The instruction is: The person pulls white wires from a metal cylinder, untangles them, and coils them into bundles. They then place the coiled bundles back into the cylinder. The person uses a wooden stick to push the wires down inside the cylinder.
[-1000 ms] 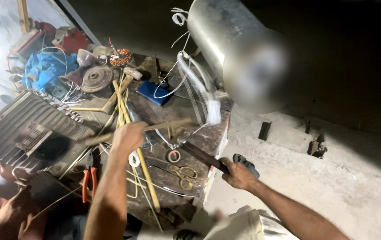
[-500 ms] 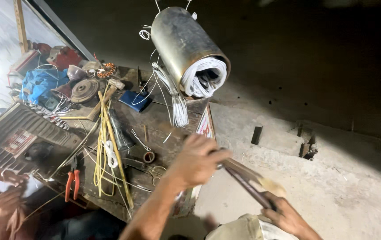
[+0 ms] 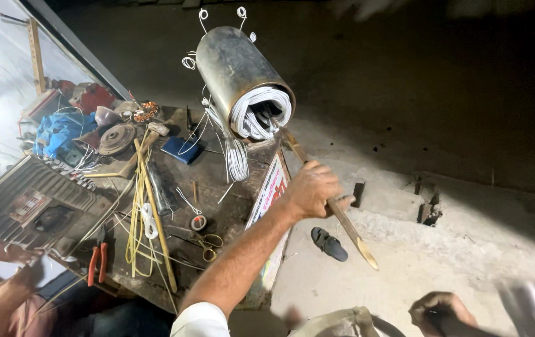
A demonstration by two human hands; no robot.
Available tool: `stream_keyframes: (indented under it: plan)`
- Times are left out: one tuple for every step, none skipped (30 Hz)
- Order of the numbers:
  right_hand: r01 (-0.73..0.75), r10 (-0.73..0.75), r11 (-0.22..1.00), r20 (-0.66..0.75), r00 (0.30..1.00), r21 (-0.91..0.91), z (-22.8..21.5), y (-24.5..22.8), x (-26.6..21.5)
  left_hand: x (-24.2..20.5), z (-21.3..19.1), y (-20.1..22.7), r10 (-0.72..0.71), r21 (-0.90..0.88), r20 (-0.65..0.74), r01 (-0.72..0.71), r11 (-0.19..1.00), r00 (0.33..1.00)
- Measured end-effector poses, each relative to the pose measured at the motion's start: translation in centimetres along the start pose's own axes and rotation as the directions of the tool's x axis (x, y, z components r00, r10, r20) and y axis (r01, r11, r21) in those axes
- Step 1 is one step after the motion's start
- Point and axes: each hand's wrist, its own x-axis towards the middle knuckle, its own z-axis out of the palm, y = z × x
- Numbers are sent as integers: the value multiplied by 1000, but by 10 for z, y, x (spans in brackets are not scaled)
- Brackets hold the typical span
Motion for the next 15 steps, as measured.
stream_keyframes:
  plan:
    - [116,-113,986,-35,993,118,3,-14,-1,-1,2,-3,6,3,-23,-6,1000,1000]
    - [240,-231,945,-66,971,223,7,-29,-2,-3,3,-6,11,9,-48,-10,1000,999]
    - [367,-358,894,-83,930,259,12,-42,-1,-5,4,-7,5,29,-54,-4,1000,999]
    - [492,-483,820,-108,869,291,17,-53,-1,-5,5,-9,3,50,-59,0,999,998]
    - [620,-617,722,-122,778,306,21,-60,2,-6,5,-9,0,71,-64,4,997,998]
    - [640,-637,695,-132,759,326,29,-64,4,-6,5,-10,8,68,-71,-3,998,997]
    - [660,-658,667,-142,740,346,37,-65,7,-7,5,-11,16,65,-78,-11,998,997]
    - [679,-678,637,-154,718,365,43,-63,10,-6,4,-10,24,64,-85,-19,998,996]
    - [596,-595,747,-106,797,295,49,-58,13,-6,3,-9,29,58,-86,-24,998,996]
    - [500,-499,838,-65,864,220,54,-53,11,-6,2,-9,30,54,-87,-26,998,996]
    - [392,-392,909,-33,920,138,58,-46,10,-5,1,-9,32,50,-88,-27,998,996]
    - [331,-330,924,-37,943,190,62,-41,8,-5,0,-8,39,54,-82,-34,998,996]
    - [268,-267,933,-37,963,241,65,-36,5,-5,0,-9,45,58,-76,-41,997,996]
    - [200,-200,936,-30,979,290,67,-33,3,-4,0,-9,48,59,-71,-44,997,996]
    - [331,-321,914,-79,944,236,67,-33,3,-3,1,-9,58,66,-76,-53,996,995]
